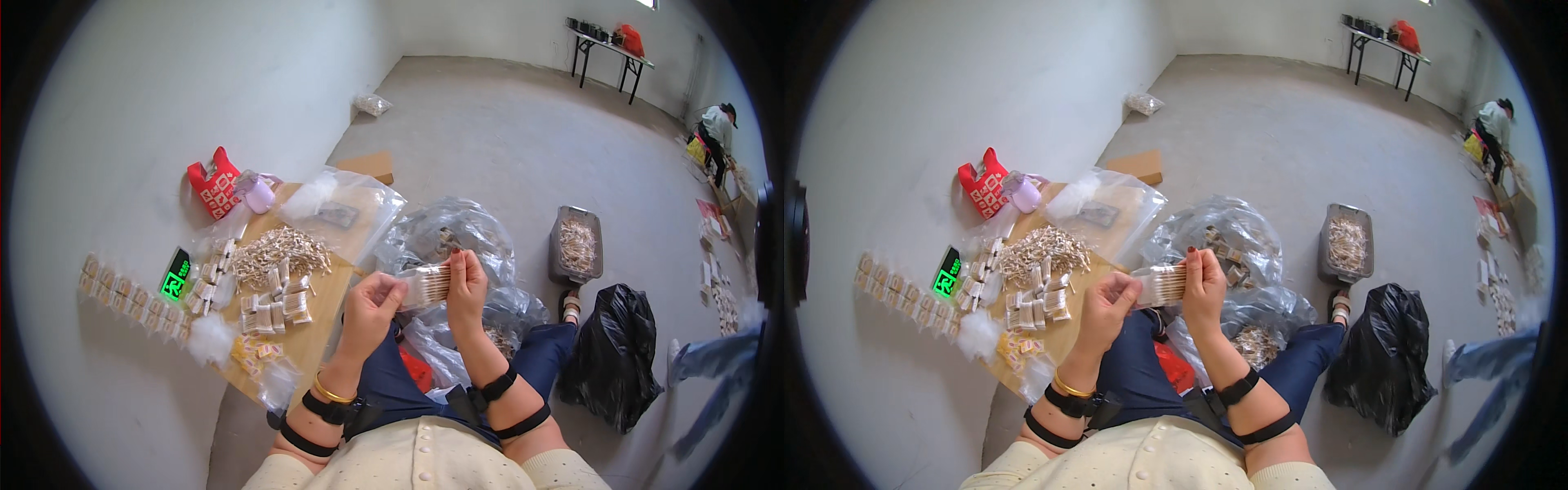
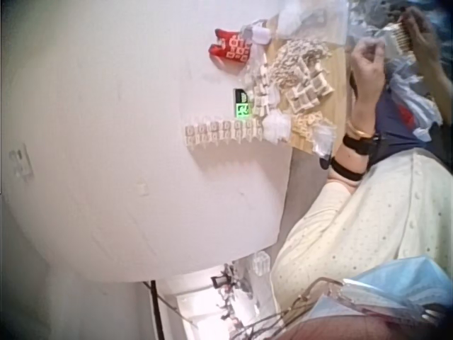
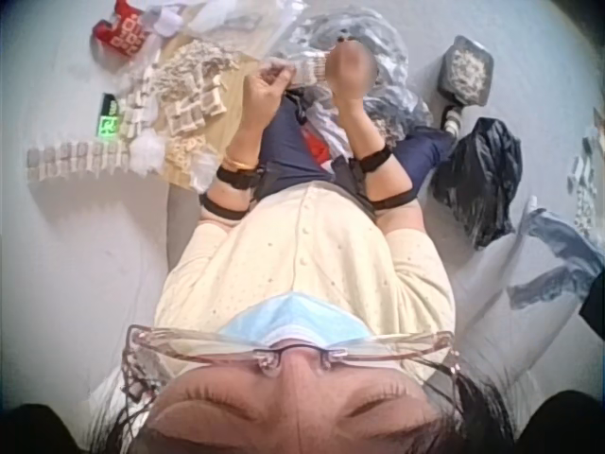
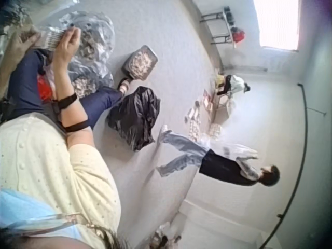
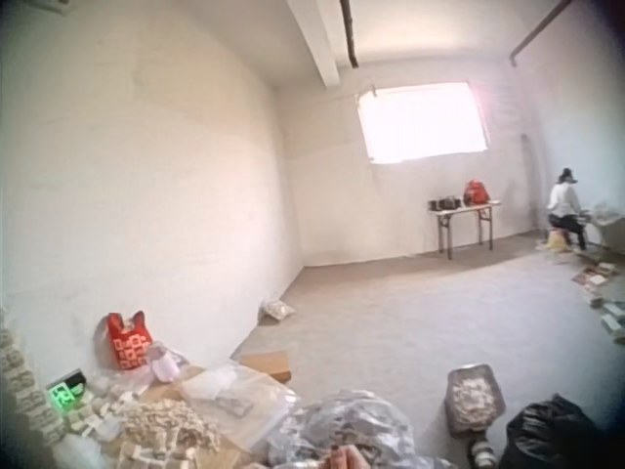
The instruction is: The person sits on the floor and repeatedly picks up small bundles of wooden sticks, places them into clear plastic bags, and seals them. The person then stacks the finished packages on a wooden board. Other people are visible in the background performing similar tasks.
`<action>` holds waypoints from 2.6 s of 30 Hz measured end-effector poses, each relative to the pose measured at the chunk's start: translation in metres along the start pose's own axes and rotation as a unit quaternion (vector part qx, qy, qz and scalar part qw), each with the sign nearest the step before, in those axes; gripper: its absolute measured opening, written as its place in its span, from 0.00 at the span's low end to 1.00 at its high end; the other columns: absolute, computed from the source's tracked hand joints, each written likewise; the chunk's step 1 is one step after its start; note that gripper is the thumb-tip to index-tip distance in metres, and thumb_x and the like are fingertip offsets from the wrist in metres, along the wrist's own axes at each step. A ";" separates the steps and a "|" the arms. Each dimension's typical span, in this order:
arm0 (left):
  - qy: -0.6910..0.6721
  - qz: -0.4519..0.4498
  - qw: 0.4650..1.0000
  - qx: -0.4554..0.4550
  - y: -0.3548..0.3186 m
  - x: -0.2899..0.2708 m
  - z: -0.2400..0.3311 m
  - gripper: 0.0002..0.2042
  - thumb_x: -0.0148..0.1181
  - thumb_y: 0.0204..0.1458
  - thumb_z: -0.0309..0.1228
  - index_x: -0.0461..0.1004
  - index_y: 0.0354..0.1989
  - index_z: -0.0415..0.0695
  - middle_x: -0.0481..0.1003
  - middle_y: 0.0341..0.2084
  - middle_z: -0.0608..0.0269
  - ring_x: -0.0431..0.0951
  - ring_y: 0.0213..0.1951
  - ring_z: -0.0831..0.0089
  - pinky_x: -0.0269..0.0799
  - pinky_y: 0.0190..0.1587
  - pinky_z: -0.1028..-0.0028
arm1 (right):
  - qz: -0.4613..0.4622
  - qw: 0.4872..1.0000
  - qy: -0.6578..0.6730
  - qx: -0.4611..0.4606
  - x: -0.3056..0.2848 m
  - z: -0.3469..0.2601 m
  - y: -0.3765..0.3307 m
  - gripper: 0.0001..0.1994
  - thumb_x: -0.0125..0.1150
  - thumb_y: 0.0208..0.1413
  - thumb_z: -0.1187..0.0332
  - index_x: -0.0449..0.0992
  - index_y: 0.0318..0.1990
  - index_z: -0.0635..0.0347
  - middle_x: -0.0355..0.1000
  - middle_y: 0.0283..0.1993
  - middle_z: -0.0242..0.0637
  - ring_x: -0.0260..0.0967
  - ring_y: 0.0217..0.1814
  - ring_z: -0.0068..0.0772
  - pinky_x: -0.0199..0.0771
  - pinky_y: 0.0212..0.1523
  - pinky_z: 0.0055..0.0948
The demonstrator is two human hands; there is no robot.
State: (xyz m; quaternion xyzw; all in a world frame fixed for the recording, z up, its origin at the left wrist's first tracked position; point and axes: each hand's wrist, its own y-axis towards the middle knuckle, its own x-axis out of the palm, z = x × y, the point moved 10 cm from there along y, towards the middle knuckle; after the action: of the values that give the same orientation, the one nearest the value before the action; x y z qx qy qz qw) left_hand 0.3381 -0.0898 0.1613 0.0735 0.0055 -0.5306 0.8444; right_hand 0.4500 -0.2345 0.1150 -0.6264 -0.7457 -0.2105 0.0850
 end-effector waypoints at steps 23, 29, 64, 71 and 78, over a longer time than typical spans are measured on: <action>-0.006 -0.015 0.998 -0.068 -0.022 -0.014 -0.059 0.07 0.60 0.58 0.30 0.75 0.32 0.40 0.75 0.24 0.69 0.74 0.26 0.84 0.71 0.31 0.82 | -0.182 0.952 -0.086 0.231 -0.099 0.086 -0.032 0.08 0.58 0.60 0.68 0.76 0.42 0.62 0.76 0.39 0.33 0.71 0.40 0.21 0.70 0.43 0.23; 0.006 -0.002 0.999 -0.054 -0.026 -0.021 -0.057 0.07 0.59 0.58 0.29 0.75 0.33 0.38 0.77 0.26 0.67 0.76 0.28 0.82 0.73 0.33 0.80 | -0.289 0.928 -0.024 0.234 0.007 0.046 -0.043 0.08 0.56 0.60 0.71 0.77 0.44 0.61 0.76 0.37 0.27 0.69 0.39 0.16 0.65 0.39 0.18; 0.605 0.239 0.736 -0.187 -0.224 -0.299 -0.169 0.40 0.62 0.50 0.42 0.50 0.67 0.36 0.43 0.69 0.39 0.41 0.71 0.45 0.34 0.70 0.48 | -0.510 0.821 -0.225 0.120 0.290 0.220 -0.204 0.09 0.61 0.53 0.72 0.78 0.41 0.65 0.79 0.32 0.46 0.80 0.36 0.35 0.78 0.38 0.29; 0.608 0.161 0.747 -0.214 -0.216 -0.282 -0.230 0.41 0.49 0.57 0.52 0.44 0.69 0.32 0.43 0.70 0.39 0.40 0.71 0.46 0.33 0.70 0.49 | -0.579 0.771 -0.257 0.069 0.308 0.254 -0.232 0.15 0.63 0.49 0.75 0.74 0.46 0.62 0.75 0.42 0.43 0.74 0.43 0.40 0.75 0.45 0.34; 0.582 0.154 0.769 -0.215 -0.219 -0.283 -0.232 0.44 0.51 0.55 0.52 0.42 0.69 0.32 0.42 0.70 0.39 0.39 0.72 0.47 0.32 0.70 0.49 | -0.284 0.863 -0.412 -0.066 0.281 0.241 -0.113 0.21 0.71 0.45 0.65 0.69 0.43 0.64 0.72 0.38 0.45 0.69 0.46 0.45 0.71 0.45 0.37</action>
State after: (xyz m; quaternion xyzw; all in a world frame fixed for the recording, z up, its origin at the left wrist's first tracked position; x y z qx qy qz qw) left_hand 0.0337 0.1004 -0.0692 0.1845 0.5987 -0.2341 0.7434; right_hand 0.3169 0.1054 -0.0145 -0.4211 -0.8428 0.0032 -0.3351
